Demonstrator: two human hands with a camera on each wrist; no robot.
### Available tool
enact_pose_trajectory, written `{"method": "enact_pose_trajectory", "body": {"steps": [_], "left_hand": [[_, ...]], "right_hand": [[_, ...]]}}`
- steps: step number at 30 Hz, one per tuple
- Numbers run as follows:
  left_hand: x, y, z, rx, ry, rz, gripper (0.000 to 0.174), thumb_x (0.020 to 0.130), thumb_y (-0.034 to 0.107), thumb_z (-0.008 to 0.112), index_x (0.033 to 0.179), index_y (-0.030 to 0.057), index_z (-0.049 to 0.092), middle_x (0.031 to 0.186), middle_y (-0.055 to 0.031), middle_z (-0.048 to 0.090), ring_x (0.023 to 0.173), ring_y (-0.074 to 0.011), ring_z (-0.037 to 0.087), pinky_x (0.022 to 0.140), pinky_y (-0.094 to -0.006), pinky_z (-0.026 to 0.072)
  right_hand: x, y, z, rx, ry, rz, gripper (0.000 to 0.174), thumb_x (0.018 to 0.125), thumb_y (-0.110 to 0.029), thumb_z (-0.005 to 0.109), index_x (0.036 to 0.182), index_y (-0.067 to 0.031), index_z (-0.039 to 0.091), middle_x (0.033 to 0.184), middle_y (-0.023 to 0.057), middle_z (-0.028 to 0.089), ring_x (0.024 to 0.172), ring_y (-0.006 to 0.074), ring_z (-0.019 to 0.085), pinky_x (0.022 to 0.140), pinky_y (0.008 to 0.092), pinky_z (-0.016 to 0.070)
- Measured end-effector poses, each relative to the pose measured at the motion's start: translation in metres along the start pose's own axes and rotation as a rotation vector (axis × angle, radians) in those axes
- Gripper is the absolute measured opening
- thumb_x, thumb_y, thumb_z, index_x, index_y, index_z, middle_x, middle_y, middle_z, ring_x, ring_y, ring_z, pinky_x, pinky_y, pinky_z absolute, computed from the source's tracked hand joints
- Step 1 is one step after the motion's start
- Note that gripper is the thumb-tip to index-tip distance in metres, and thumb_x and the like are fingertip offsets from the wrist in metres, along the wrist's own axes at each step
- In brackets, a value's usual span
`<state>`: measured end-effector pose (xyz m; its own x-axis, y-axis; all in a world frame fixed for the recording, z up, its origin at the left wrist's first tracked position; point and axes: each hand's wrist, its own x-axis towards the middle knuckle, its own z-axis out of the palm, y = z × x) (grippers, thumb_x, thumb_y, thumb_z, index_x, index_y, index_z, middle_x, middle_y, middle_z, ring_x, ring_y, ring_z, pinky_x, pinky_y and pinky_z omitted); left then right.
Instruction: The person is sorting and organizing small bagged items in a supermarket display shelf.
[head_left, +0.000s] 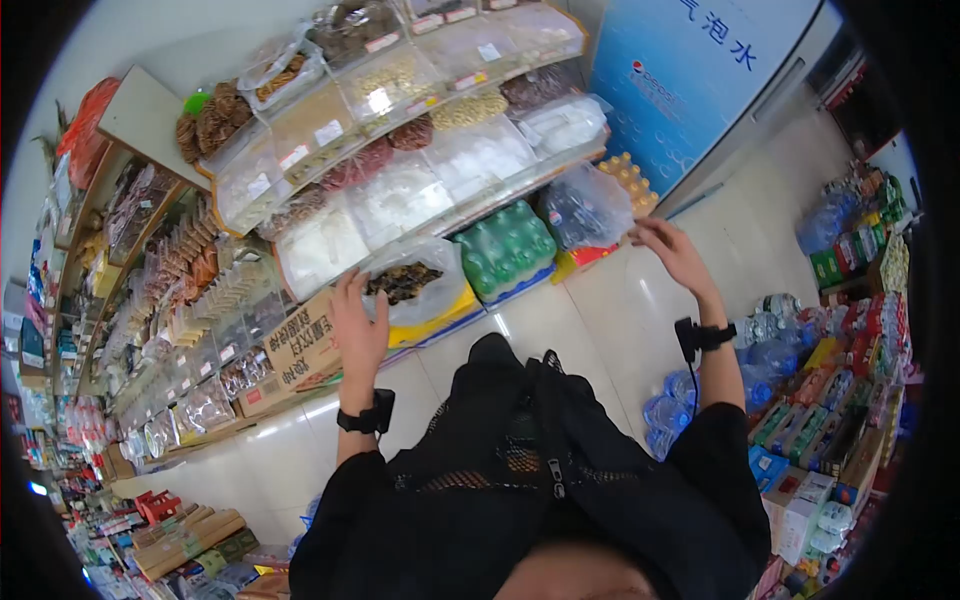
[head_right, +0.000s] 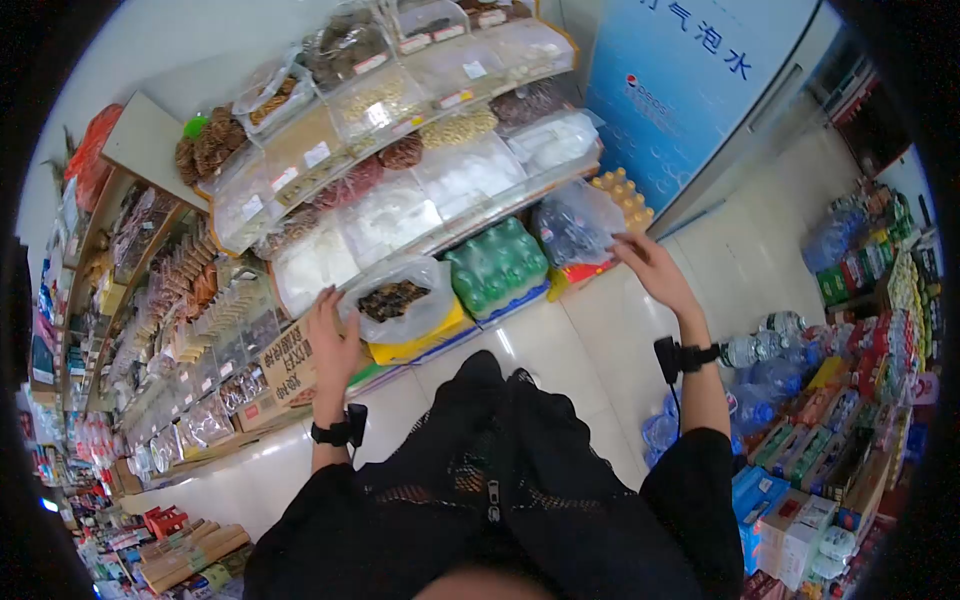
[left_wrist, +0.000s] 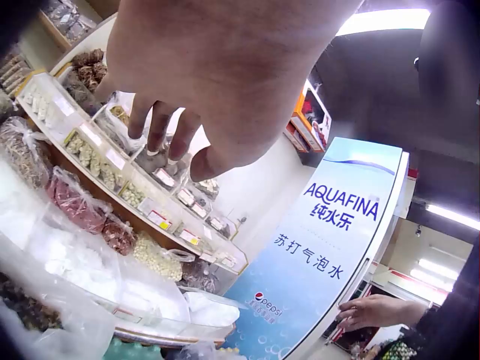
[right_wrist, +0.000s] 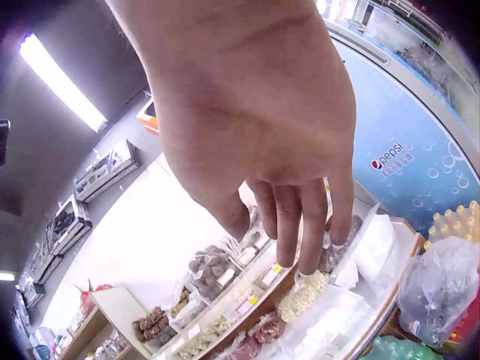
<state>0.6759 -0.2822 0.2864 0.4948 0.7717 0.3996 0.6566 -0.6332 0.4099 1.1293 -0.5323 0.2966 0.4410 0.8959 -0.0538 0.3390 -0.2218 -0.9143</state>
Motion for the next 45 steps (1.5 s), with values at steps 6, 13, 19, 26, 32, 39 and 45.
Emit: {"method": "enact_pose_trajectory", "body": {"steps": [6, 13, 19, 26, 32, 39, 45], "left_hand": [[0.034, 0.048, -0.007, 0.064, -0.001, 0.016, 0.034, 0.093, 0.020, 0.060, 0.124, 0.0053, 0.058, 0.138, -0.0141, 0.050, 0.133, -0.0338, 0.043, 0.110, -0.0559, 0.0267], [0.096, 0.085, 0.039, 0.019, 0.011, 0.025, 0.034, 0.094, 0.022, 0.060, 0.125, 0.0090, 0.058, 0.140, -0.0112, 0.049, 0.137, -0.0318, 0.039, 0.114, -0.0570, 0.0209], [0.165, 0.122, 0.089, -0.053, 0.033, -0.006, 0.034, 0.095, 0.024, 0.058, 0.126, 0.0118, 0.057, 0.141, -0.0094, 0.049, 0.137, -0.0315, 0.039, 0.115, -0.0579, 0.0188], [0.229, 0.138, 0.139, -0.055, 0.092, -0.009, 0.033, 0.095, 0.023, 0.059, 0.124, 0.0082, 0.059, 0.138, -0.0114, 0.051, 0.133, -0.0323, 0.042, 0.113, -0.0531, 0.0239], [0.259, 0.161, 0.178, -0.039, 0.068, -0.011, 0.034, 0.096, 0.024, 0.059, 0.125, 0.0066, 0.058, 0.138, -0.0120, 0.051, 0.136, -0.0343, 0.040, 0.113, -0.0530, 0.0237], [0.278, 0.214, 0.204, -0.003, 0.119, 0.010, 0.033, 0.095, 0.021, 0.060, 0.122, 0.0031, 0.059, 0.135, -0.0154, 0.055, 0.135, -0.0356, 0.042, 0.112, -0.0490, 0.0274], [0.253, 0.298, 0.235, 0.072, 0.163, -0.143, 0.032, 0.094, 0.017, 0.062, 0.122, 0.0016, 0.061, 0.133, -0.0173, 0.057, 0.133, -0.0357, 0.045, 0.110, -0.0472, 0.0307]], "right_hand": [[0.029, -0.029, -0.032, 0.053, -0.005, -0.080, 0.039, 0.102, -0.024, 0.054, 0.128, 0.0050, 0.056, 0.112, 0.0135, 0.069, 0.105, 0.0195, 0.065, 0.094, 0.0308, 0.0487], [0.071, -0.045, -0.070, -0.029, -0.039, -0.101, 0.041, 0.102, -0.027, 0.054, 0.128, 0.0051, 0.056, 0.113, 0.0137, 0.069, 0.108, 0.0201, 0.065, 0.096, 0.0318, 0.0480], [0.140, -0.057, -0.130, -0.109, -0.051, -0.137, 0.040, 0.102, -0.026, 0.052, 0.128, 0.0037, 0.056, 0.113, 0.0127, 0.069, 0.108, 0.0199, 0.064, 0.097, 0.0330, 0.0479], [0.219, -0.048, -0.185, -0.166, -0.081, -0.084, 0.042, 0.102, -0.028, 0.053, 0.128, 0.0040, 0.056, 0.114, 0.0137, 0.069, 0.109, 0.0203, 0.064, 0.099, 0.0326, 0.0474], [0.263, -0.026, -0.214, -0.187, -0.144, -0.073, 0.043, 0.102, -0.029, 0.053, 0.128, 0.0039, 0.056, 0.113, 0.0137, 0.069, 0.109, 0.0202, 0.064, 0.099, 0.0327, 0.0473], [0.328, 0.030, -0.295, -0.252, -0.163, -0.222, 0.043, 0.102, -0.031, 0.054, 0.129, 0.0020, 0.058, 0.114, 0.0120, 0.069, 0.108, 0.0193, 0.064, 0.099, 0.0322, 0.0471], [0.390, 0.035, -0.328, -0.002, -0.180, -0.255, 0.042, 0.100, -0.028, 0.058, 0.125, 0.0062, 0.058, 0.109, 0.0123, 0.068, 0.101, 0.0185, 0.065, 0.091, 0.0311, 0.0502]]}}
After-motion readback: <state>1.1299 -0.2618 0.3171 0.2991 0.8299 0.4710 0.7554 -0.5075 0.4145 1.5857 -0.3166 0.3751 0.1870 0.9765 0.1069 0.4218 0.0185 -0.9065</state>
